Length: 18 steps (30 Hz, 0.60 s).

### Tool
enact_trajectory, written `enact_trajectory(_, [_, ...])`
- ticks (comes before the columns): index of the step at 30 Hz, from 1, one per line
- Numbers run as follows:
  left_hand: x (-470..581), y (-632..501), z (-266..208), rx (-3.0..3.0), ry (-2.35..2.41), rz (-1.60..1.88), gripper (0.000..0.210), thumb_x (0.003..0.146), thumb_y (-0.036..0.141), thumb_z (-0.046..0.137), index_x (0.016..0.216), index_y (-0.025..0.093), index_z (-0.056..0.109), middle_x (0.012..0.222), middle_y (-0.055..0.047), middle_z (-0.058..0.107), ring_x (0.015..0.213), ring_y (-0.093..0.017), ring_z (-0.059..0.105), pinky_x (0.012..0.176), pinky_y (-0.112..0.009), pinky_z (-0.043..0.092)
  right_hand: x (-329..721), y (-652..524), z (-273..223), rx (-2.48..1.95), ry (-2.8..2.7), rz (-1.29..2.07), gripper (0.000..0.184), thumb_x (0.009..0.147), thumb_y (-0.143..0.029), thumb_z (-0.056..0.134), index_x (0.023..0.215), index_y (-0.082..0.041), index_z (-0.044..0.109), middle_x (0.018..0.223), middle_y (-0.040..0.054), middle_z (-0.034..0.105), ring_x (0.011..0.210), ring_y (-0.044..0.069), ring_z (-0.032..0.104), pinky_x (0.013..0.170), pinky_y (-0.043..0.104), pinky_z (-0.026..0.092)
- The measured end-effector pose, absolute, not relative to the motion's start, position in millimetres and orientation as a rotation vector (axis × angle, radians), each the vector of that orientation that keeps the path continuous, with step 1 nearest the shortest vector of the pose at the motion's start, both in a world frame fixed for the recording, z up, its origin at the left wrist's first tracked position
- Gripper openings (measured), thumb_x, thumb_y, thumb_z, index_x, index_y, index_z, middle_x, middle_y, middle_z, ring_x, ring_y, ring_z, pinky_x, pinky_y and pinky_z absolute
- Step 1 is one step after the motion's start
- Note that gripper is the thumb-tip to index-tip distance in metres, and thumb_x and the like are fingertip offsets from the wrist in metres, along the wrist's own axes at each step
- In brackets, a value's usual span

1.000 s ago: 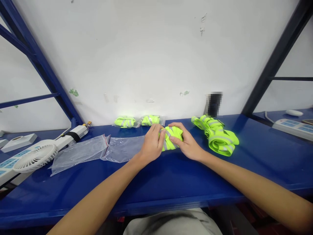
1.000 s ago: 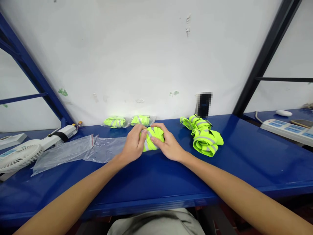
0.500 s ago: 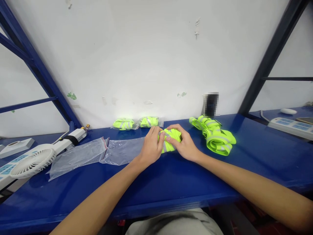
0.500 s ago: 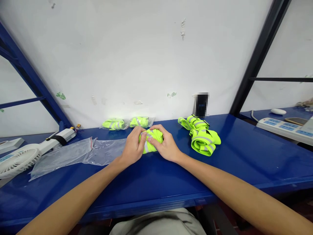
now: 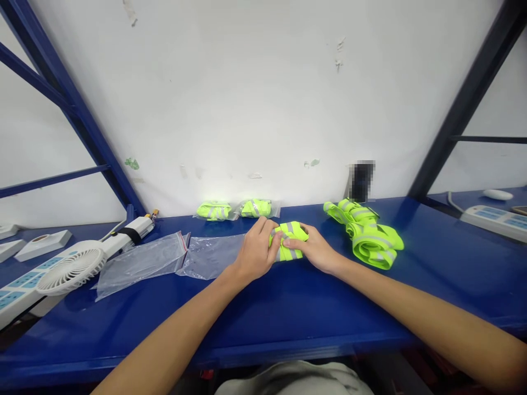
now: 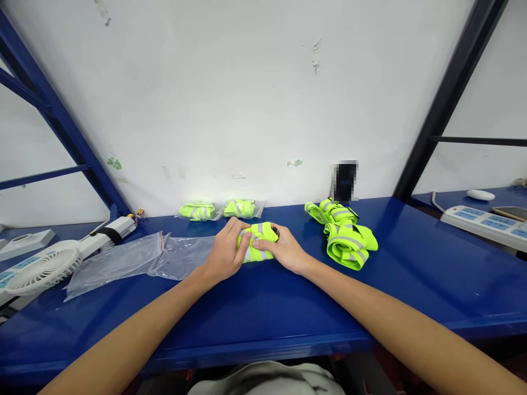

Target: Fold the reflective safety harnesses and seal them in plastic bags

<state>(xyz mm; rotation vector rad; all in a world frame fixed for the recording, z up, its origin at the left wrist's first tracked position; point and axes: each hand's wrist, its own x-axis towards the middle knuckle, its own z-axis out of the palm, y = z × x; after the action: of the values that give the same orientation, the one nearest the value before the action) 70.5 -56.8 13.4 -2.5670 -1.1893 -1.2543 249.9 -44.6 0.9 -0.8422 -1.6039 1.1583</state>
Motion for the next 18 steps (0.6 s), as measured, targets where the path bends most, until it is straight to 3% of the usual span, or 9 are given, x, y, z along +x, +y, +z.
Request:
enact_trajectory(3, [63.8, -56.6, 30.0, -2.723, -1.200, -1.027, 0.034, 0.102, 0.039, 0.033, 0.114, 0.018, 0.057, 0.105, -0.010, 0.061, 0.094, -0.022, 0.060, 0.085, -0.036, 0.048, 249.5, -46.1, 2.5, -0.854, -1.602, 1.005, 0.029, 0.073, -0.038, 0.075, 0.087, -0.017, 0.061, 0.080, -0.0006, 0.064, 0.074, 0.017, 0.058, 0.069, 0.029, 0.049])
enact_trajectory(6, [40.7, -53.3, 49.5, -2.929, -1.185, -0.764, 0.046, 0.100, 0.048, 0.038, 0.138, 0.024, 0.048, 0.130, -0.012, 0.060, 0.118, -0.026, 0.057, 0.099, -0.041, 0.044, 254.9, -44.2, 5.0, -0.905, -1.578, 0.935, 0.025, 0.074, -0.036, 0.073, 0.087, -0.018, 0.061, 0.081, 0.0002, 0.065, 0.076, 0.018, 0.060, 0.070, 0.029, 0.049])
enact_trajectory(10, [-6.6, -49.4, 60.8, -2.948, -1.471, -0.444, 0.079, 0.083, 0.068, 0.057, 0.148, 0.025, 0.042, 0.152, -0.015, 0.043, 0.142, -0.037, 0.037, 0.113, -0.052, 0.032, 264.7, -32.9, 4.9, -1.005, -1.575, 0.857, 0.026, 0.074, -0.040, 0.074, 0.086, -0.019, 0.062, 0.083, 0.0025, 0.067, 0.077, 0.021, 0.061, 0.070, 0.032, 0.050])
enact_trajectory(13, [-28.6, -49.3, 54.9, -2.924, -1.621, -0.208, 0.101, 0.069, 0.077, 0.065, 0.153, 0.031, 0.032, 0.162, -0.015, 0.026, 0.149, -0.043, 0.018, 0.116, -0.064, 0.017, 265.6, -24.4, 5.3, -1.044, -1.598, 0.774, 0.025, 0.075, -0.041, 0.074, 0.082, -0.019, 0.062, 0.080, 0.0036, 0.067, 0.075, 0.022, 0.061, 0.067, 0.032, 0.049])
enact_trajectory(18, [-30.9, -46.2, 33.3, -2.958, -1.650, -0.083, 0.109, 0.066, 0.084, 0.059, 0.156, 0.034, 0.022, 0.166, -0.015, 0.009, 0.151, -0.044, 0.002, 0.116, -0.069, 0.006, 263.2, -21.4, 13.2, -1.048, -1.684, 0.839, 0.029, 0.072, -0.042, 0.077, 0.083, -0.019, 0.065, 0.077, 0.0025, 0.068, 0.070, 0.022, 0.061, 0.063, 0.032, 0.049])
